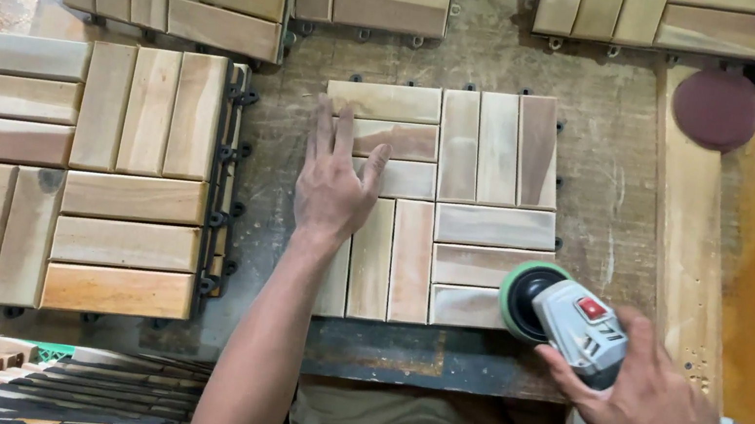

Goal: Using a power orbital sander to smooth the surface of interlocking wooden deck tiles on a workbench.

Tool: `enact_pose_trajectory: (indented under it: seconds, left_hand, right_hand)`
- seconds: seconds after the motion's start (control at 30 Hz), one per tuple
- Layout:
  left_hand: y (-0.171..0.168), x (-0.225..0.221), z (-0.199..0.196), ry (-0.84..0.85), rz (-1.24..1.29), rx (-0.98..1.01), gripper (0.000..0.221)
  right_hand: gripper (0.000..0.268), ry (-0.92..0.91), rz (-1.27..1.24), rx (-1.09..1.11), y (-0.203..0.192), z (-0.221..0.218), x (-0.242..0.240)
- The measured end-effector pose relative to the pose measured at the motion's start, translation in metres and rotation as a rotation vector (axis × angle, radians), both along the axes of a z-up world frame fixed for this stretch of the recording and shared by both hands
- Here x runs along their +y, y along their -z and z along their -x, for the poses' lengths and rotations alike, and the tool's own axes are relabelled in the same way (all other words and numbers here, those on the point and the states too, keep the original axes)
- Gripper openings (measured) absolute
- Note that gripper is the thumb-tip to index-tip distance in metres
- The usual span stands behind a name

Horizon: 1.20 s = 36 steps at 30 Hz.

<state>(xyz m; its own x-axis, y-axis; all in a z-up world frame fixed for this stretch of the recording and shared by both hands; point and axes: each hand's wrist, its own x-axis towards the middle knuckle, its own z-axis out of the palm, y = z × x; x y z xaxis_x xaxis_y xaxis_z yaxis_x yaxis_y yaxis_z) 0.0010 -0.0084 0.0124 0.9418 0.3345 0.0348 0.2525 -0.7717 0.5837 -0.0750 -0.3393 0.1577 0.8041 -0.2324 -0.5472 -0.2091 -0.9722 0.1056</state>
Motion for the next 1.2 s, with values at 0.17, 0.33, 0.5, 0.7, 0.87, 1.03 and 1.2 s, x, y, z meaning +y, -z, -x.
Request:
enact_pose_trajectory:
  seconds: [0.17, 0.33, 0.5, 0.7, 0.87, 1.03, 1.2]
  left_hand:
    - [0.003, 0.0, 0.0, 0.008, -0.031, -0.003, 0.078]
    - [0.006, 0.0, 0.0, 0.016, -0.053, -0.016, 0.08]
    - [0.009, 0.001, 0.0, 0.025, -0.06, -0.022, 0.079]
    - [0.008, 0.002, 0.0, 0.016, -0.01, -0.021, 0.076]
    - [0.011, 0.003, 0.0, 0.007, -0.013, -0.057, 0.072]
    - [0.015, 0.002, -0.001, 0.006, -0.014, -0.035, 0.073]
    - [0.021, 0.0, -0.002, 0.013, -0.087, -0.014, 0.077]
  right_hand:
    - [0.097, 0.01, -0.036, -0.075, 0.0, -0.016, 0.0]
    - [0.095, 0.014, -0.097, -0.127, -0.004, -0.04, 0.018]
    - [0.095, -0.006, -0.136, -0.139, -0.01, -0.052, 0.041]
    - [0.092, -0.235, -0.143, -0.22, 0.011, -0.047, 0.059]
    - [0.089, -0.232, -0.154, -0.173, 0.006, -0.041, 0.056]
    - [0.091, -0.125, -0.094, -0.003, -0.005, -0.021, 0.04]
    - [0.096, -0.11, -0.025, 0.038, 0.005, -0.004, 0.036]
